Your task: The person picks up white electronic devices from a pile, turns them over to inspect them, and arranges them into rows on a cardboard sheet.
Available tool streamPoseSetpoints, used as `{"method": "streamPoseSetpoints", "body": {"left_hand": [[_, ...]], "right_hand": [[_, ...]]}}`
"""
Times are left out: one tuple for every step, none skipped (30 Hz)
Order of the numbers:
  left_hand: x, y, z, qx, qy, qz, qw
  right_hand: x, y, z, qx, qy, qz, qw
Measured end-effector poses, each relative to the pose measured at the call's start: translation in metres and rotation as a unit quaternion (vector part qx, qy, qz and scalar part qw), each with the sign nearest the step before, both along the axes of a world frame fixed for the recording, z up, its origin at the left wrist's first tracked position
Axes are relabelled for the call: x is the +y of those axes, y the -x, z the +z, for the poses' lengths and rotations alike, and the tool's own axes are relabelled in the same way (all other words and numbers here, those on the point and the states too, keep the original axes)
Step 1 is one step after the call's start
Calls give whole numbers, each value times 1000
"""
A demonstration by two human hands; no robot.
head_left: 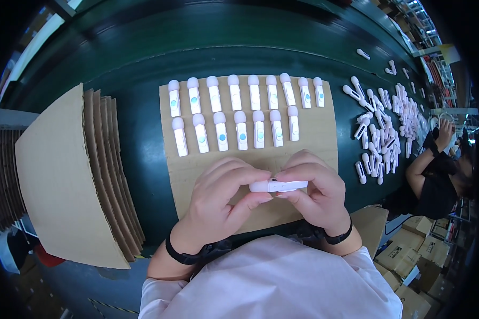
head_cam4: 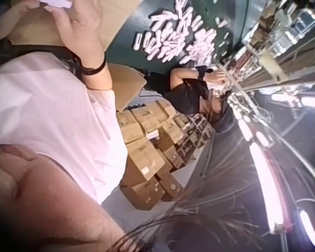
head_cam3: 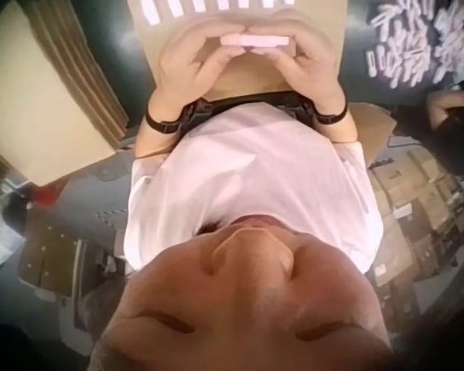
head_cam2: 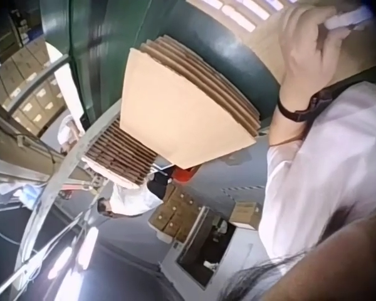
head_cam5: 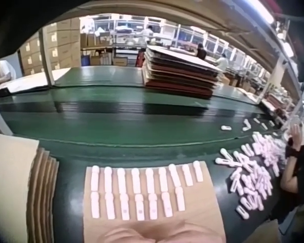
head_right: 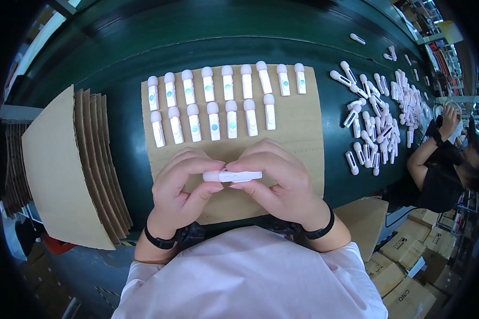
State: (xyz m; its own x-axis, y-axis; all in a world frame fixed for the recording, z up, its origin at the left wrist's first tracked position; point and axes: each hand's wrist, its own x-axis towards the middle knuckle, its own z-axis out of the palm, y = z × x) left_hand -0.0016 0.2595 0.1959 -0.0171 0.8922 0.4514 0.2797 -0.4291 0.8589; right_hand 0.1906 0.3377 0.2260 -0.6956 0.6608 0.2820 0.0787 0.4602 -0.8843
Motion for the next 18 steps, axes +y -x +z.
{"method": "streamPoseSetpoints", "body": {"left_hand": [[0,0,1,-21,9,-4,1000],[-1,-1,2,-42,18,-7,999],[-1,-2,2,-62,27,-10,998],[-1,-3,2,-63,28,-9,998],[0,-4,2,-63,25,-4,998],[0,-4,1,-62,22,2,998],[1,-4,1,-61,19,8,998],[1,-4,1,-62,20,9,998],[1,-3,2,-61,19,8,998],[2,-2,2,-61,17,6,998],[2,-2,2,-60,16,4,998],[2,-2,2,-60,16,4,998],[2,-2,1,-59,15,3,998],[2,-2,1,-57,13,2,998],[2,-2,1,-56,12,1,998],[2,-3,1,-56,12,1,998],[2,-3,1,-56,13,1,998],[2,-3,1,-57,14,0,998]], "right_hand": [[1,0,0,-1,1,1,1000],[3,0,0,-6,-33,11,999],[5,-1,-1,-10,-67,22,997],[5,-1,-1,-15,-100,32,994],[5,-1,0,-15,-99,33,994],[4,0,2,-25,-91,21,995],[3,1,3,-34,-83,9,996],[2,2,4,-44,-75,-3,996],[2,2,3,-44,-74,-1,996],[2,2,3,-38,-65,-3,997],[2,2,3,-33,-56,-4,998],[1,1,3,-27,-47,-6,999],[2,1,2,-27,-46,-6,999],[2,1,2,-27,-49,-4,998],[2,1,2,-26,-52,-2,998],[2,0,2,-26,-55,0,998],[2,0,1,-26,-54,0,998],[2,1,2,-26,-55,1,998]]}}
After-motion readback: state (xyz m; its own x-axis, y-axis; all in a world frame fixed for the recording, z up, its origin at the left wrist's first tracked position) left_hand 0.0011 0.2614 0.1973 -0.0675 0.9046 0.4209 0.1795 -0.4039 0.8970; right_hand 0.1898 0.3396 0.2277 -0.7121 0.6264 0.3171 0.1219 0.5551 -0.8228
